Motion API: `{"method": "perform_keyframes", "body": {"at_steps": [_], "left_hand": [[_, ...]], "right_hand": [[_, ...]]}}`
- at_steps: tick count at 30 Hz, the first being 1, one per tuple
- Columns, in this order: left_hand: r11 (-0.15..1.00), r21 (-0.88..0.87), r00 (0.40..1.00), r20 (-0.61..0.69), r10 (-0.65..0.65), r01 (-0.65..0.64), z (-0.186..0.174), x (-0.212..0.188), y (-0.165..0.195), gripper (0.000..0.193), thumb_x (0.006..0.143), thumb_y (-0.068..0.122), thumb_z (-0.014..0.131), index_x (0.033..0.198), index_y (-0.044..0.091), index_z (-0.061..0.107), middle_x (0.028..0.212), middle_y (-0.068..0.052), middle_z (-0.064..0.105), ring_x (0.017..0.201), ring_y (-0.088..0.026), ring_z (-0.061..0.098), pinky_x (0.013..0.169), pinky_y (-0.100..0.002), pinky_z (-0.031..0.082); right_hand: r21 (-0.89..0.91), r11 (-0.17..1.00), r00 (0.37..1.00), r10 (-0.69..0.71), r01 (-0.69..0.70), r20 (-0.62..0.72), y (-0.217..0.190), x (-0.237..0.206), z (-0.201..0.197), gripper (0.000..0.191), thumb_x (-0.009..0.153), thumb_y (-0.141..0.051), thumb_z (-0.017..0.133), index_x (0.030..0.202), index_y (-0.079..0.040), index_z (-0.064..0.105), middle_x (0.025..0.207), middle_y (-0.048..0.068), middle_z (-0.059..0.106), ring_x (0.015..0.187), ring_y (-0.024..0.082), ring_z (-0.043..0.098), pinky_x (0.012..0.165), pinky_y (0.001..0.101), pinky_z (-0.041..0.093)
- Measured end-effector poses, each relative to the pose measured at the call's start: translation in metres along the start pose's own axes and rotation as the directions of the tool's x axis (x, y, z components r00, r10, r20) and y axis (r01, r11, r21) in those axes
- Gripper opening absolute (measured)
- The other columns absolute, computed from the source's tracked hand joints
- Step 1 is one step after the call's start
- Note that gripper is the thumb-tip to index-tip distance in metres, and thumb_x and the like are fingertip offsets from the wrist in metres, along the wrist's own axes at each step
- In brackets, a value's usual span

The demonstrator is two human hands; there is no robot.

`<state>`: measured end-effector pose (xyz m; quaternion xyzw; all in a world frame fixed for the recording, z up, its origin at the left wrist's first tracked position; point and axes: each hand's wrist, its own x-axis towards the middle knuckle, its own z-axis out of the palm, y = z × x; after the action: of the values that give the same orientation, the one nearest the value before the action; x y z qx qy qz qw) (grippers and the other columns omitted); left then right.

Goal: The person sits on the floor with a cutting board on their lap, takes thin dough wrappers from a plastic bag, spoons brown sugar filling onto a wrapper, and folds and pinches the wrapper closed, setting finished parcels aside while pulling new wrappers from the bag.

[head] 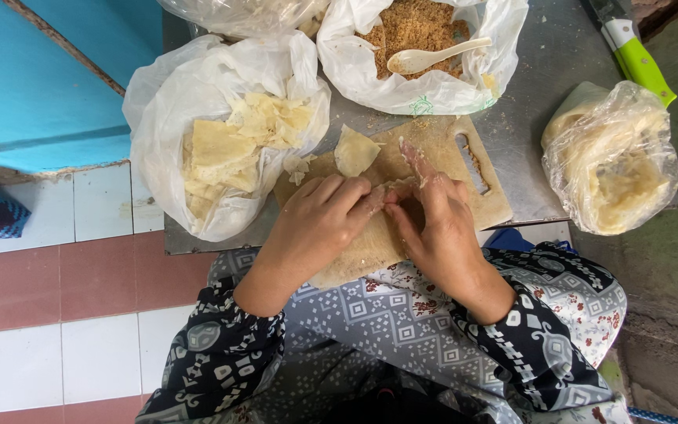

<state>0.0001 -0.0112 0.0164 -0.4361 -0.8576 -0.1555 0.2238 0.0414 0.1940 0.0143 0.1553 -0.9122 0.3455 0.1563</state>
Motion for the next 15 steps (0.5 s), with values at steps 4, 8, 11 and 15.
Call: {"method": "perform_keyframes", "body": {"at_steps": [4,8,11,15], "left_hand": [[0.981,-0.186,0.998,-0.021,-0.051,0.046,0.008,-0.002,-0.002,0.028,0.094,0.016,0.071,0.118,0.002,0.071,0.106,-0.006,0.066,0.093,-0.020,0.065,0.081,-0.035,0.055],[0.955,-0.286,0.996,-0.017,-0.090,0.081,0.014,-0.002,-0.006,0.020,0.095,0.021,0.072,0.106,0.005,0.069,0.105,-0.006,0.066,0.096,-0.022,0.066,0.084,-0.036,0.056],[0.952,-0.286,0.995,0.031,-0.099,0.104,0.016,0.001,-0.007,0.018,0.095,0.021,0.072,0.101,0.004,0.069,0.100,-0.007,0.065,0.094,-0.024,0.064,0.085,-0.038,0.054],[0.933,-0.322,0.985,0.115,-0.129,0.160,0.013,0.007,-0.007,0.014,0.096,0.019,0.071,0.096,0.006,0.067,0.094,-0.008,0.062,0.092,-0.027,0.062,0.087,-0.042,0.052]], "right_hand": [[0.043,0.998,0.999,0.040,-0.040,0.004,0.002,0.002,0.001,0.078,0.088,-0.002,0.077,0.155,0.001,0.038,0.096,0.005,0.074,0.092,0.022,0.068,0.094,0.0356,0.045],[0.117,0.991,0.998,0.061,-0.062,0.016,0.004,0.004,0.002,0.076,0.089,-0.001,0.077,0.154,0.001,0.037,0.095,0.005,0.074,0.089,0.018,0.072,0.090,0.0330,0.049],[0.117,0.988,0.994,0.101,-0.104,0.029,0.004,0.004,0.002,0.078,0.087,0.002,0.077,0.154,0.002,0.037,0.093,0.007,0.074,0.090,0.021,0.071,0.087,0.0322,0.052],[0.195,0.967,0.987,0.160,-0.162,0.027,0.003,0.005,0.002,0.076,0.088,0.000,0.075,0.154,0.000,0.038,0.098,0.007,0.070,0.094,0.022,0.068,0.086,0.0339,0.054]]}}
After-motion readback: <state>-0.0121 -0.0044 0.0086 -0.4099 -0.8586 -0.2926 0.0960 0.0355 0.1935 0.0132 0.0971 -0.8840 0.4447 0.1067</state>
